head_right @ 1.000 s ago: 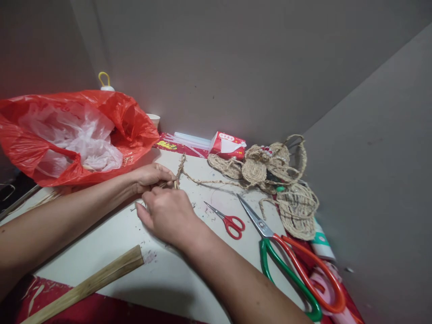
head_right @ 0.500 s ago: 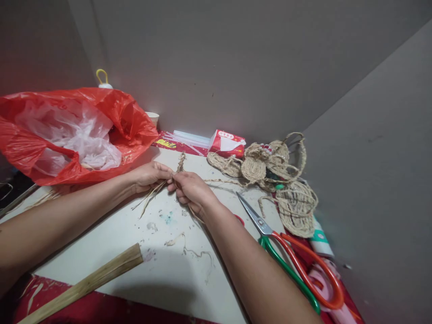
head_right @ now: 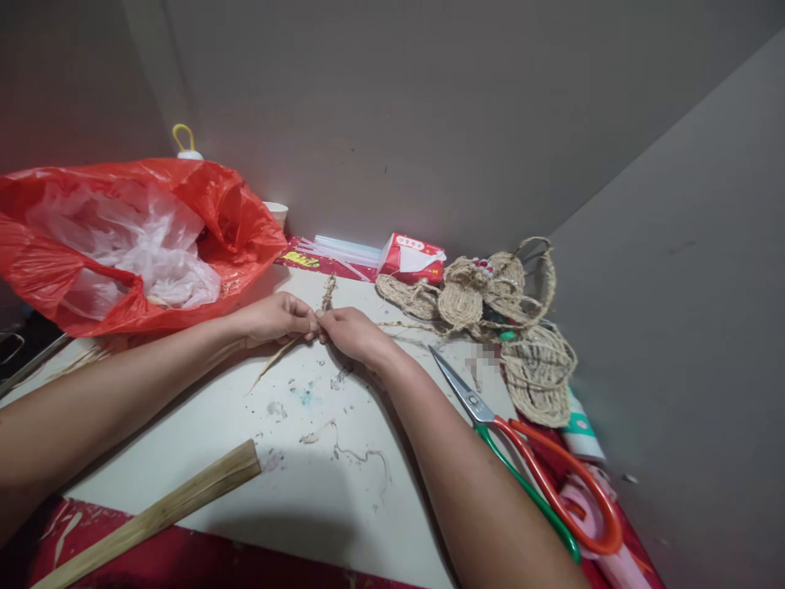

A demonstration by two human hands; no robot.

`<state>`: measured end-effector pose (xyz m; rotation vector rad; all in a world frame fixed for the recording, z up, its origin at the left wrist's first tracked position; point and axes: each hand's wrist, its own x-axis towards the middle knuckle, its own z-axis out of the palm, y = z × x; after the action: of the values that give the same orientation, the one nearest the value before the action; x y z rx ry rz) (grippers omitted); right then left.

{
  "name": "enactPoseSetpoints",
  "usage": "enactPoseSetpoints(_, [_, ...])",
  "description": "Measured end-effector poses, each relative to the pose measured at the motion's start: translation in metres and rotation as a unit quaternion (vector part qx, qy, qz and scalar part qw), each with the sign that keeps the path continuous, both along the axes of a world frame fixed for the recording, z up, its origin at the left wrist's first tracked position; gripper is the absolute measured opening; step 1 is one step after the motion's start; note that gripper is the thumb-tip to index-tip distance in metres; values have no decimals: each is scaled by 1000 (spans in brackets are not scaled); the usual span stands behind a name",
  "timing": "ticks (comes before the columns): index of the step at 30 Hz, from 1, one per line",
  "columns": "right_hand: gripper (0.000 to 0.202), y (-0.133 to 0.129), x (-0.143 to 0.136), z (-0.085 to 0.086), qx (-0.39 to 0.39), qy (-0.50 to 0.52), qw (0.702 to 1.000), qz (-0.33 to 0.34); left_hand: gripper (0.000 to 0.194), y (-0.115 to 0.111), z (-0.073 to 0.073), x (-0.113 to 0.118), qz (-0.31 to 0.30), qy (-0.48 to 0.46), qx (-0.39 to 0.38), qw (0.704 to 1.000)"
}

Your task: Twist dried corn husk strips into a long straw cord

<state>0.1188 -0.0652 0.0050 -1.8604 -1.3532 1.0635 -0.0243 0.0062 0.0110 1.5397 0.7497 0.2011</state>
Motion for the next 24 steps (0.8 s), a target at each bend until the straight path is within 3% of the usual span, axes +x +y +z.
enactPoseSetpoints(4, [30, 1, -2, -1, 40, -21, 999, 0, 18, -1, 3, -3, 22, 21, 33, 999])
enactPoseSetpoints(8, [32, 3, -1, -5, 72, -21, 997, -22, 19, 0, 9, -7, 33, 31, 5, 999])
enactPoseSetpoints(11, [34, 2, 0, -8, 78, 2, 997, -29, 17, 7, 16, -13, 4, 54, 27, 998])
enactPoseSetpoints(14, [32, -1, 2, -8, 61, 51, 996, -37, 20, 13, 35, -25, -34, 138, 157, 977])
enactPoseSetpoints(16, [32, -2, 2, -6, 43, 96, 994, -39, 21, 11, 54, -37, -5, 197, 332, 923])
enactPoseSetpoints(18, [33, -3, 3, -2, 25, 147, 988, -36, 22, -1, 73, -51, 36, 221, 484, 846])
enactPoseSetpoints(19, [34, -4, 3, 0, 16, 172, 984, -33, 24, -10, 79, -59, 32, 227, 515, 826])
enactPoseSetpoints(21, [35, -4, 3, 3, 2, 221, 975, -25, 24, -36, 85, -75, -58, 239, 480, 842])
enactPoseSetpoints(23, [35, -4, 2, 5, -9, 260, 965, -23, 22, -65, 79, -88, -149, 256, 404, 865])
enactPoseSetpoints(24, [35, -5, 2, 6, -15, 277, 961, -24, 19, -79, 74, -94, -157, 250, 387, 874])
